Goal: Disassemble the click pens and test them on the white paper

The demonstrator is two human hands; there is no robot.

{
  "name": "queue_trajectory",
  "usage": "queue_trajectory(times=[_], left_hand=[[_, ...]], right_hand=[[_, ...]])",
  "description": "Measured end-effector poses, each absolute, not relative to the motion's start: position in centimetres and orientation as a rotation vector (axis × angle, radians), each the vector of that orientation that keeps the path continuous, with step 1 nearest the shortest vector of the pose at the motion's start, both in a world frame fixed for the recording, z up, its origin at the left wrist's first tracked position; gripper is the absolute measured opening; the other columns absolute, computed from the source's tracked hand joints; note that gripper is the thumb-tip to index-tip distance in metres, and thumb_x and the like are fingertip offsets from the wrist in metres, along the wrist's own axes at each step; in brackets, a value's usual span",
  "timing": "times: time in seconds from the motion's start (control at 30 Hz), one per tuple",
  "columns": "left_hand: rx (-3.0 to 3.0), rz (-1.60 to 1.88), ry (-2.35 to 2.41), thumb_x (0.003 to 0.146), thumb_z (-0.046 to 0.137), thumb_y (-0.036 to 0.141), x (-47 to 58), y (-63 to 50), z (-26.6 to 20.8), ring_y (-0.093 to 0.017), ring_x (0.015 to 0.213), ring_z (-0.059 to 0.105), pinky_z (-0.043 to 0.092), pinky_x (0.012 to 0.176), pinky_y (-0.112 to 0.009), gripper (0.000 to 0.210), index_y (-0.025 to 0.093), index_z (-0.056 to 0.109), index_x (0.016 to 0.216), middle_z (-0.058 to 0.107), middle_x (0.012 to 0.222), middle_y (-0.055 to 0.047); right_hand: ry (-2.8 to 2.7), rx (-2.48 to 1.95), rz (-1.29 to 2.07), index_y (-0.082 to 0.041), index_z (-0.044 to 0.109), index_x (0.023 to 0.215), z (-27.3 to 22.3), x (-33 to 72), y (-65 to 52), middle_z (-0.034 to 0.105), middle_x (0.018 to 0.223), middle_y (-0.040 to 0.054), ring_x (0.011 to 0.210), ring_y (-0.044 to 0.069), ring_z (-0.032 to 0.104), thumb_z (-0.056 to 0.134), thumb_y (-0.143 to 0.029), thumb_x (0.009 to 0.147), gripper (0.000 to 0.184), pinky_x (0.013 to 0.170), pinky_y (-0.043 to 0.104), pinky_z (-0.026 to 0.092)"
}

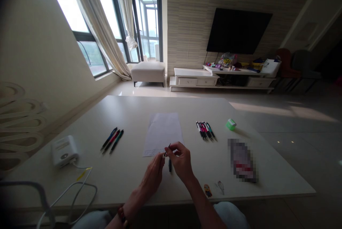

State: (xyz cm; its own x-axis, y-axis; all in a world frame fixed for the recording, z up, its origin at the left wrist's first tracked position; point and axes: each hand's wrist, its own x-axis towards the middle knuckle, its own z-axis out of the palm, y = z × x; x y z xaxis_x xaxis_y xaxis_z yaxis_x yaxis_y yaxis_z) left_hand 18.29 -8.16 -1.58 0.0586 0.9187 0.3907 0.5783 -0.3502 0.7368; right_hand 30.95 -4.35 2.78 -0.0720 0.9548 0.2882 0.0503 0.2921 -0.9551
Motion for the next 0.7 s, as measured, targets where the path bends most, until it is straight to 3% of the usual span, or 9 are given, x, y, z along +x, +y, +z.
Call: queue_trajectory(times=[0.17, 0.27, 0.33, 0.47, 0.6, 0.7], left_hand=[[1.793, 1.278, 1.498, 0.092, 0.032, 0.026, 18.0, -8.4, -1.3, -0.016, 0.087, 0.058, 0.045, 0.077, -0.031, 0.024, 0.020, 0.048, 0.110, 0.062, 0.098, -0.006], [1.746, 1.268, 1.469, 0.091, 0.035, 0.030, 17.9, -8.5, -1.0, -0.015, 0.079, 0.056, 0.044, 0.072, -0.028, 0.022, 0.020, 0.052, 0.103, 0.062, 0.090, -0.004], [1.673, 1.312, 1.493, 0.091, 0.035, 0.033, 17.7, -8.3, -1.0, -0.013, 0.071, 0.054, 0.042, 0.067, -0.025, 0.023, 0.019, 0.053, 0.092, 0.060, 0.080, -0.001], [1.470, 1.437, 1.606, 0.091, 0.033, 0.040, 17.4, -7.8, -1.3, -0.011, 0.057, 0.044, 0.036, 0.055, -0.022, 0.029, 0.019, 0.047, 0.076, 0.048, 0.063, 0.004], [1.410, 1.473, 1.593, 0.091, 0.032, 0.042, 17.2, -7.7, -1.4, -0.011, 0.059, 0.045, 0.036, 0.057, -0.022, 0.030, 0.020, 0.044, 0.075, 0.048, 0.065, 0.004], [1.428, 1.451, 1.577, 0.091, 0.032, 0.042, 17.2, -7.9, -1.4, -0.011, 0.059, 0.045, 0.035, 0.056, -0.022, 0.029, 0.020, 0.044, 0.076, 0.048, 0.065, 0.004]], right_hand=[[-1.460, -1.014, 0.991, -0.016, 0.059, 0.068, 2.5, 30.4, -4.7, 0.060, 0.065, 0.0008, 0.059, 0.012, 0.055, 0.064, -0.038, 0.074, 0.023, 0.052, 0.021, 0.045], [-1.524, -1.000, 1.003, -0.017, 0.062, 0.069, 2.5, 30.6, -4.7, 0.060, 0.069, 0.0018, 0.063, 0.013, 0.056, 0.063, -0.038, 0.075, 0.022, 0.054, 0.022, 0.046], [-1.586, -1.033, 1.032, -0.018, 0.066, 0.084, 2.2, 31.1, -4.4, 0.062, 0.076, 0.0027, 0.066, 0.014, 0.057, 0.064, -0.037, 0.074, 0.021, 0.055, 0.023, 0.047], [-1.863, -1.224, 0.976, -0.021, 0.063, 0.106, 0.9, 32.4, -4.1, 0.062, 0.082, 0.0027, 0.067, 0.015, 0.057, 0.069, -0.033, 0.068, 0.040, 0.063, 0.026, 0.048], [-2.139, -1.355, 0.798, -0.022, 0.068, 0.101, -0.3, 32.4, -4.4, 0.062, 0.093, 0.0055, 0.085, 0.020, 0.059, 0.070, -0.027, 0.066, 0.035, 0.079, 0.029, 0.046], [-2.173, -1.382, 0.759, -0.022, 0.069, 0.096, -0.7, 32.1, -4.5, 0.061, 0.095, 0.0056, 0.087, 0.020, 0.060, 0.068, -0.025, 0.069, 0.028, 0.081, 0.028, 0.044]])
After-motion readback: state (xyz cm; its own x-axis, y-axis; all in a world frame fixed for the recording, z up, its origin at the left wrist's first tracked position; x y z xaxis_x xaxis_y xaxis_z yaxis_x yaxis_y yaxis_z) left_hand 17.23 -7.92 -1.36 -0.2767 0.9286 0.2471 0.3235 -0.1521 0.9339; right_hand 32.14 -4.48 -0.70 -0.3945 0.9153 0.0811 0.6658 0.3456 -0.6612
